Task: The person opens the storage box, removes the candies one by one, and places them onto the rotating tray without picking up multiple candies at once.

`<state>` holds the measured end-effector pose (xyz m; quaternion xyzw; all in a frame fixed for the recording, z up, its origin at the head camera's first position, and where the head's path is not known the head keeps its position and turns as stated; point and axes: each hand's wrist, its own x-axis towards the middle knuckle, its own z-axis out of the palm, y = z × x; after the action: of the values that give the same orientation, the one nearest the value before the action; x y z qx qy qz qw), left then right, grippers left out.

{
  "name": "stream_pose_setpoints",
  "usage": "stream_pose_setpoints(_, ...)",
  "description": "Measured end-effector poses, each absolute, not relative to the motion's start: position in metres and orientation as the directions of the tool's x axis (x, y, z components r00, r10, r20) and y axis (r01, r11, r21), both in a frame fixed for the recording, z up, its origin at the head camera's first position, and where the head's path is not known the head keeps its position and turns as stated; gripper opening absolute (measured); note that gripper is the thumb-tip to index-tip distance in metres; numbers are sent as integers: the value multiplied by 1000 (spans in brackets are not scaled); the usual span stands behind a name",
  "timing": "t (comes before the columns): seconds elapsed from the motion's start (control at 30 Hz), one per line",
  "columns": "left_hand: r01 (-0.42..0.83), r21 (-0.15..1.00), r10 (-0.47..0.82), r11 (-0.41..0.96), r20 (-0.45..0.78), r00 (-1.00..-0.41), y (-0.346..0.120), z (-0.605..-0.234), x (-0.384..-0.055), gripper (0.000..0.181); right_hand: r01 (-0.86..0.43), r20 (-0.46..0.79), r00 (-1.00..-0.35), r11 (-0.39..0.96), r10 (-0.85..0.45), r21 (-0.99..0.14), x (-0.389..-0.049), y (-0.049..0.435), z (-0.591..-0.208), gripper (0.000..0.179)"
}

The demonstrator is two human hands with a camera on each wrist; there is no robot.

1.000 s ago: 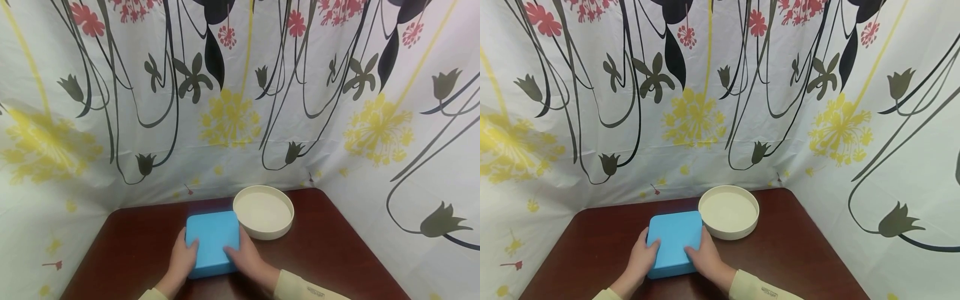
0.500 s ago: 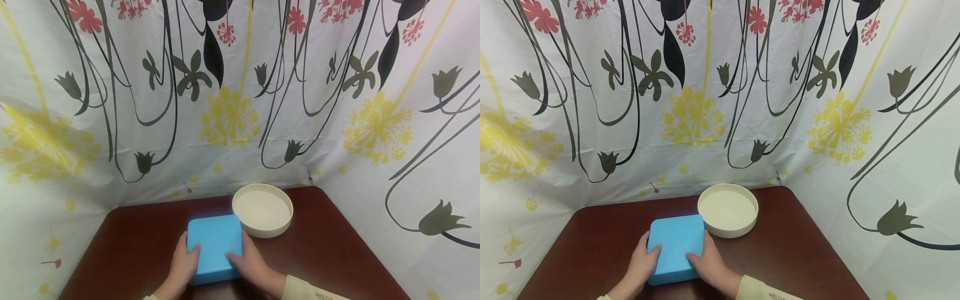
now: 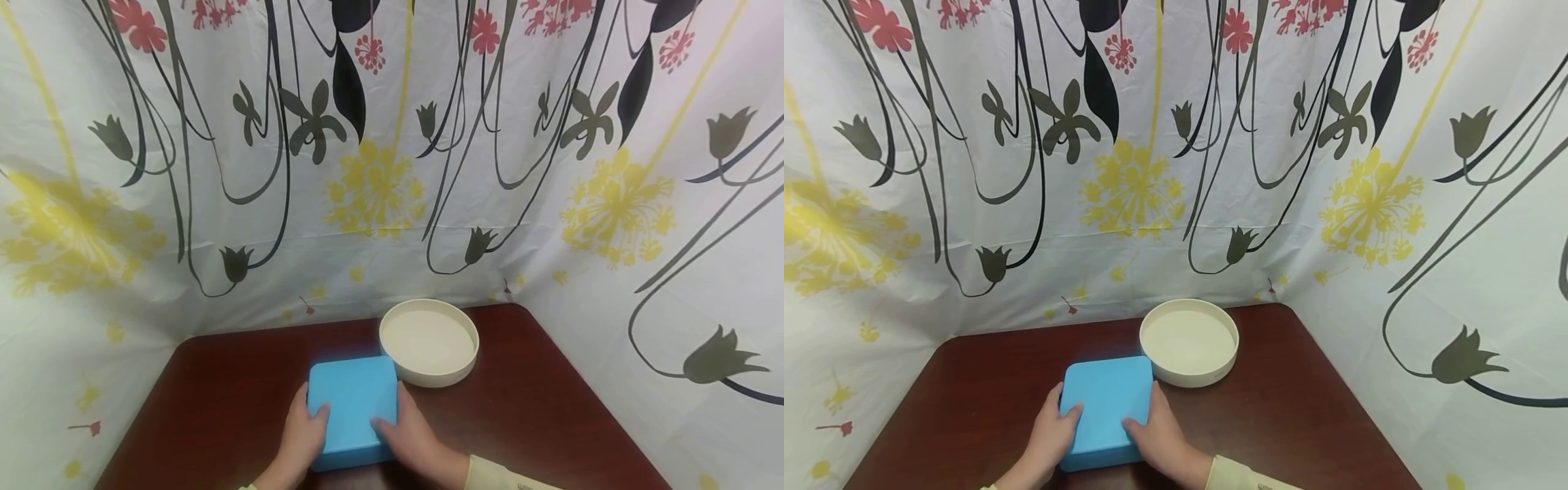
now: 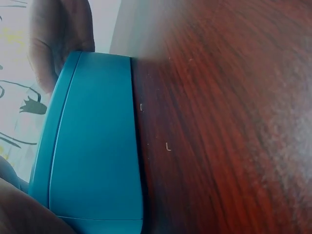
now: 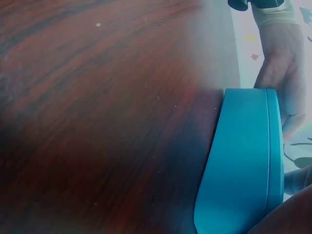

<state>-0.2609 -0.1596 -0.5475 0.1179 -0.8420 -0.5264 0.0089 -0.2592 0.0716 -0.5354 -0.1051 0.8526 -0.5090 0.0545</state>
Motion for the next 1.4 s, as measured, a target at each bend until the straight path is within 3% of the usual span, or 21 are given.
stream_pose_setpoints(1.17,-238,891,-196,386,-173,-965,-162,-545,-258,74,-143,5,-967,527,-254,-838,-262,69,-532,102)
stream_pose_setpoints(1.27,-253,902,-199,350,-192,-961,-162,-540,-257,74,-186,47,-966,562,-253,-806,-263,69,-530,102)
stream_pose_setpoints(1.4,-239,929,-209,283,-184,-960,-165,-533,-260,72,-361,214,-930,627,-300,-690,-270,69,-518,90)
